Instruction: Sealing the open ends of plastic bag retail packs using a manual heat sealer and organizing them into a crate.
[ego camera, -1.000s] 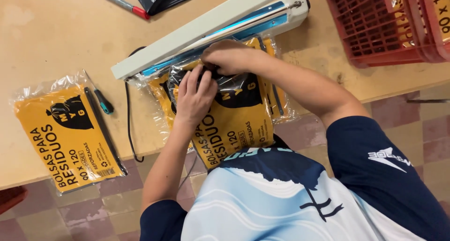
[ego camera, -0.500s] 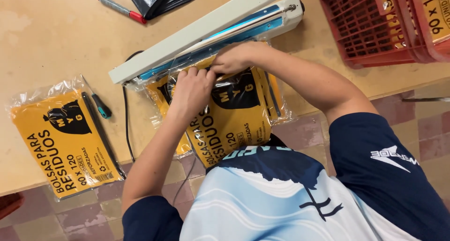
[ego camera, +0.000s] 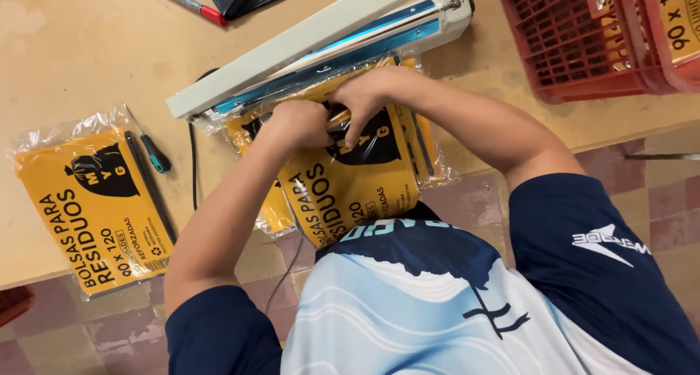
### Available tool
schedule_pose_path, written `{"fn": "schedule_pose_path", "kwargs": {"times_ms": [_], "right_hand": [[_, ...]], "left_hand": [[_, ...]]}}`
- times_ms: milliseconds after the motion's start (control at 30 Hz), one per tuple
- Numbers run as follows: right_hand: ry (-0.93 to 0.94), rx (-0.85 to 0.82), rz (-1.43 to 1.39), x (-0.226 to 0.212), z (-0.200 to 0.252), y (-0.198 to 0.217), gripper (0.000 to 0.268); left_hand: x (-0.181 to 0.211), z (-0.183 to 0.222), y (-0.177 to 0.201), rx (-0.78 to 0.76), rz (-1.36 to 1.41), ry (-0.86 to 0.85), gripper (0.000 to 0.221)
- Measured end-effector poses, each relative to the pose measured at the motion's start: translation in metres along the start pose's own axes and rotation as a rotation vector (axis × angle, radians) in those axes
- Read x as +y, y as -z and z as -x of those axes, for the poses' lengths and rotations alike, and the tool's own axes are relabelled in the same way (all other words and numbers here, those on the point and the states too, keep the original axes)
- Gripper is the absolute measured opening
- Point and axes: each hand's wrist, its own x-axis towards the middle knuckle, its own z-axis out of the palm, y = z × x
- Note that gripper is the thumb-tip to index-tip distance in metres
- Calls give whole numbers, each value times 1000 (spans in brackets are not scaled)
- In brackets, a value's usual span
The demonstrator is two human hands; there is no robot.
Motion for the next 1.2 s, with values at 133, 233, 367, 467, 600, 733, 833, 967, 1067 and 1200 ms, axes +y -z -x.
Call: {"fn": "schedule_pose_path", "kwargs": {"times_ms": [133, 233, 367, 467, 600, 733, 833, 967, 1067, 1200], "right_hand": [[-14, 33, 44, 11, -14, -5, 82], [-31, 35, 61, 9, -12, -4, 83], [-13, 72, 47, 26, -30, -17, 77], [-40, 78, 42, 32, -36, -22, 90], [-44, 75, 66, 39, -48, -29, 88], [-65, 60, 83, 34, -43, -28, 86], [-56, 67, 129, 28, -33, -27, 90], [-61, 80, 136, 32, -29, -33, 88], [-92, 94, 152, 34, -30, -32, 84], [-98, 82, 156, 24, -19, -32, 84]], "left_hand": [[5, 5, 31, -295, 88, 77, 52], [16, 26, 52, -362, 110, 106, 48], [16, 42, 67, -425, 147, 131, 53], [14, 39, 57, -421, 81, 115, 52], [6, 31, 26, -294, -40, 122, 45], [-2, 5, -15, -227, -283, 201, 48], [2, 24, 1, -179, -268, 193, 56], [1, 55, 36, -148, -8, 246, 59], [-7, 65, 45, -94, 59, 278, 55], [-16, 67, 22, -14, -76, 372, 55]]}}
